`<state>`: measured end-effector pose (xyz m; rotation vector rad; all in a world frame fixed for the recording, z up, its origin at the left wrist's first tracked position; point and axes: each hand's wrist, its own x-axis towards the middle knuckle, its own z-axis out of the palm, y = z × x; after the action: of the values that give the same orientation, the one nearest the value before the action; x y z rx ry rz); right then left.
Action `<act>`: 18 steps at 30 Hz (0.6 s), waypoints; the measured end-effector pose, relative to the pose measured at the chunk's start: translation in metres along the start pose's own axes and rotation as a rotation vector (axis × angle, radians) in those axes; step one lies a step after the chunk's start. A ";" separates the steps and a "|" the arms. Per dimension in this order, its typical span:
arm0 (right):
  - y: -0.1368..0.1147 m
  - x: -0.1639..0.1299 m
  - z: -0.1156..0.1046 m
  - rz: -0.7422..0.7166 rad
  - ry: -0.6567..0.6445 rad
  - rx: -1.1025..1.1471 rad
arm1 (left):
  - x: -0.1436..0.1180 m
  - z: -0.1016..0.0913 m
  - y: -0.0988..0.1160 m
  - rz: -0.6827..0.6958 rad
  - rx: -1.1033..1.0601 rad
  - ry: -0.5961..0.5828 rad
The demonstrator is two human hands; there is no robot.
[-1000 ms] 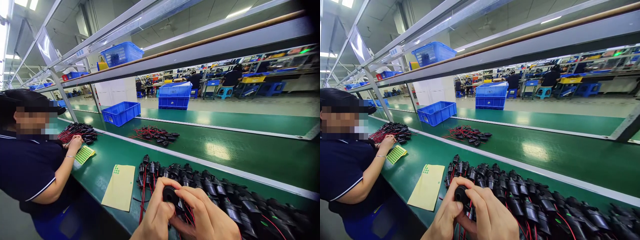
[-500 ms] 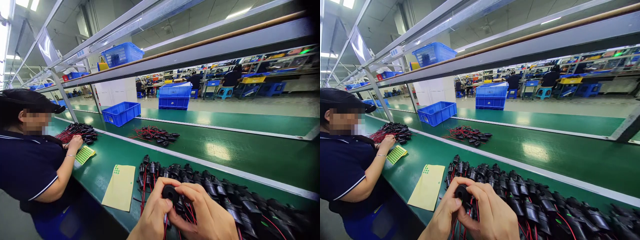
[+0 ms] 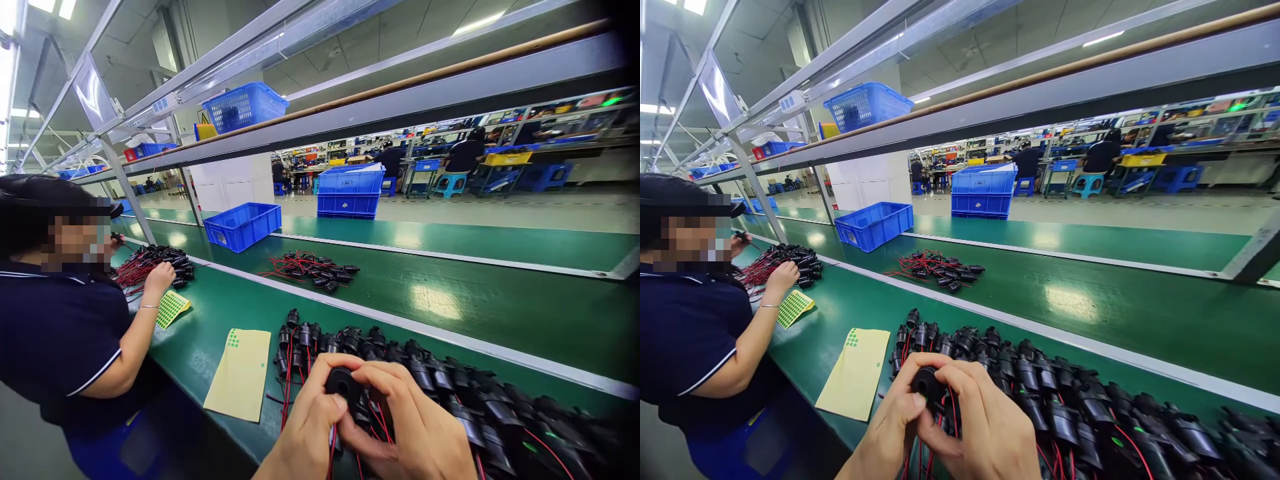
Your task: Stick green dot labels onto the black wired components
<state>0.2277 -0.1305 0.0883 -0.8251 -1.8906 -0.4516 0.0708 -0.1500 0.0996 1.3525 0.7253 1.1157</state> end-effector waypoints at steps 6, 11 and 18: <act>0.008 0.004 -0.003 0.150 -0.148 0.202 | 0.001 -0.010 -0.015 0.097 -0.052 -0.017; 0.009 0.007 -0.007 0.246 -0.212 0.332 | -0.008 -0.017 -0.031 -0.012 0.043 -0.025; 0.011 0.014 -0.012 0.340 -0.242 0.450 | -0.027 -0.021 -0.043 -0.096 0.168 -0.174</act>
<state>0.2391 -0.1257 0.1055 -0.8958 -1.9147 0.2871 0.0503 -0.1609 0.0497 1.5191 0.7609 0.8641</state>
